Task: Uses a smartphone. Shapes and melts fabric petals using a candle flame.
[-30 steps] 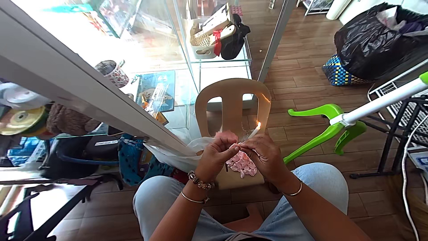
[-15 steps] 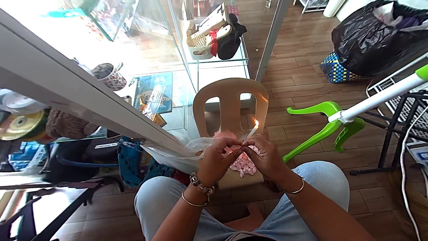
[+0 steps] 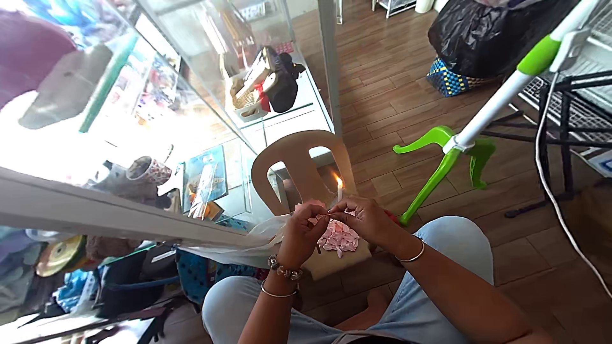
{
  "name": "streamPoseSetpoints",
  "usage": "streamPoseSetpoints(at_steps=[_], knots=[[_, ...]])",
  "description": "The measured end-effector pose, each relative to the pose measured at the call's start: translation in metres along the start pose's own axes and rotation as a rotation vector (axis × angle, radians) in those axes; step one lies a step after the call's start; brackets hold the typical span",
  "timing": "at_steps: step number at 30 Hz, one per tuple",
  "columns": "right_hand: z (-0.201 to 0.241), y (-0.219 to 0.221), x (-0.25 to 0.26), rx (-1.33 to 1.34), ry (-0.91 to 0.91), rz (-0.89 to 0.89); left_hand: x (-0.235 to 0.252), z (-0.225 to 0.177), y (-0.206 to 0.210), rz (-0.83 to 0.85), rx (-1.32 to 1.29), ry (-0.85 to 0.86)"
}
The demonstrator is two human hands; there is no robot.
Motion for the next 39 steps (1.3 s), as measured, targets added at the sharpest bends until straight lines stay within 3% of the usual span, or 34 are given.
streamPoseSetpoints(at_steps=[3, 9, 12, 18, 39], knots=[[-0.007, -0.022, -0.002, 0.049, 0.135, -0.027, 0.009, 0.013, 0.015, -0.022, -0.089, -0.101], [-0.024, -0.091, -0.01, 0.309, 0.228, -0.423, 0.026, 0.057, 0.042, -0.092, -0.037, -0.359], [-0.027, -0.104, -0.014, 0.397, 0.253, -0.511, 0.034, 0.079, 0.051, -0.134, 0.018, -0.457], [-0.024, -0.105, -0.018, 0.437, 0.258, -0.498, 0.046, 0.098, 0.06, -0.161, 0.078, -0.6], [-0.018, -0.108, -0.024, 0.486, 0.29, -0.478, 0.061, 0.11, 0.063, -0.179, 0.204, -0.607]])
Point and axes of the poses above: each hand's wrist, its own x-axis towards the middle knuckle, its own y-axis out of the palm, z = x × y, the point moved 6 cm from there along x, towards the middle knuckle, and after that the axes turned 10 degrees about y, right-handed, at the moved point
